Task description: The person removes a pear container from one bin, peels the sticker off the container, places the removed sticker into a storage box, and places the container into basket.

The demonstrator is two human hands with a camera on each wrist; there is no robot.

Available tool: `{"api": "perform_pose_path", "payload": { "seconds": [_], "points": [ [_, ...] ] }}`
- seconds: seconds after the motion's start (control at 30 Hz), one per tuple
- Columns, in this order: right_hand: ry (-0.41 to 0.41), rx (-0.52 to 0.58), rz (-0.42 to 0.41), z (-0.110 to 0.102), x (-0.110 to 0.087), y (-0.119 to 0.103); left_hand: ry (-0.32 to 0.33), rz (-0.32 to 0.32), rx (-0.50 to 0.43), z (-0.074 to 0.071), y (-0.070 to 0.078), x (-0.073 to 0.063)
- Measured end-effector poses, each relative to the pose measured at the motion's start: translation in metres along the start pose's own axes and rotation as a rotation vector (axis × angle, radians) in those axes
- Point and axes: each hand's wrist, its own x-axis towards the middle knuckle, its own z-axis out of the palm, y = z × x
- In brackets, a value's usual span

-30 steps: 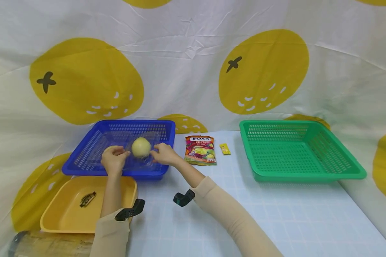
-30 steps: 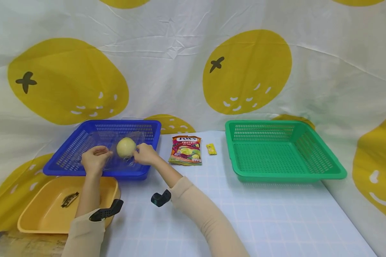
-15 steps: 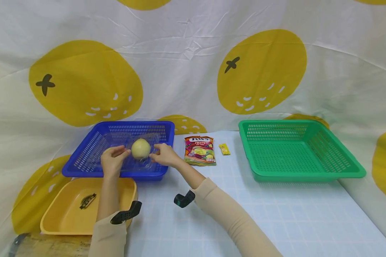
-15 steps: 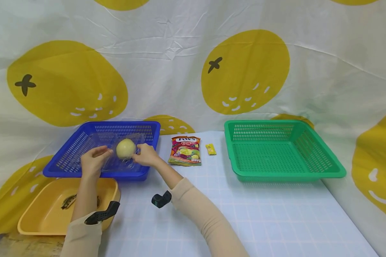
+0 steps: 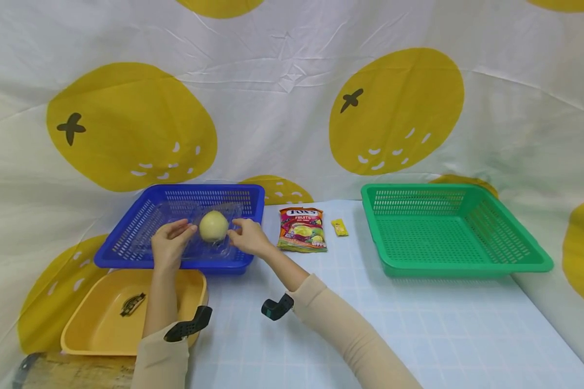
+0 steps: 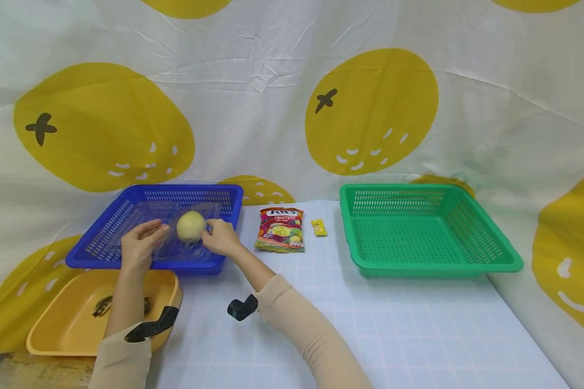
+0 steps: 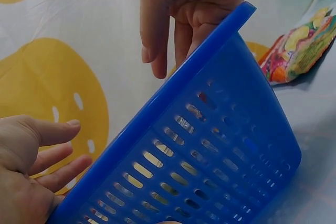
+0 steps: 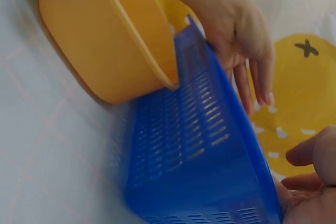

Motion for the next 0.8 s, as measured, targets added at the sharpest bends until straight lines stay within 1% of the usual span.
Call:
{"api": "perform_pose_path", "payload": {
  "seconds": [0.13, 0.33, 0.4, 0.47, 0.53, 0.6, 0.63, 0.7, 0.8],
  "points": [
    [0.036, 0.118, -0.034, 0.0, -0.003, 0.003, -0.005, 0.01, -0.013, 0.0, 0.001, 0.0],
    [0.028, 0.378, -0.091, -0.002, -0.009, 0.011, 0.002, 0.011, 0.0, -0.002, 0.0, -0.001],
    [0.028, 0.438, -0.107, -0.004, -0.013, 0.014, 0.003, 0.022, 0.013, -0.003, 0.0, -0.001],
    [0.027, 0.467, -0.124, -0.007, -0.018, 0.018, 0.002, 0.032, 0.025, -0.003, -0.001, -0.001],
    [0.023, 0.467, -0.143, -0.011, -0.026, 0.021, -0.001, 0.048, 0.038, -0.003, -0.001, -0.001],
    [0.024, 0.444, -0.173, -0.018, -0.034, 0.025, -0.012, 0.07, 0.057, -0.003, -0.001, -0.001],
    [0.03, 0.424, -0.192, -0.023, -0.039, 0.027, -0.03, 0.08, 0.072, -0.003, -0.001, -0.001],
    [0.05, 0.349, -0.226, -0.033, -0.049, 0.034, -0.083, 0.109, 0.109, -0.003, -0.001, -0.003],
    [0.073, 0.191, -0.271, -0.052, -0.066, 0.045, -0.177, 0.176, 0.204, -0.003, 0.001, -0.007]
  ]
}}
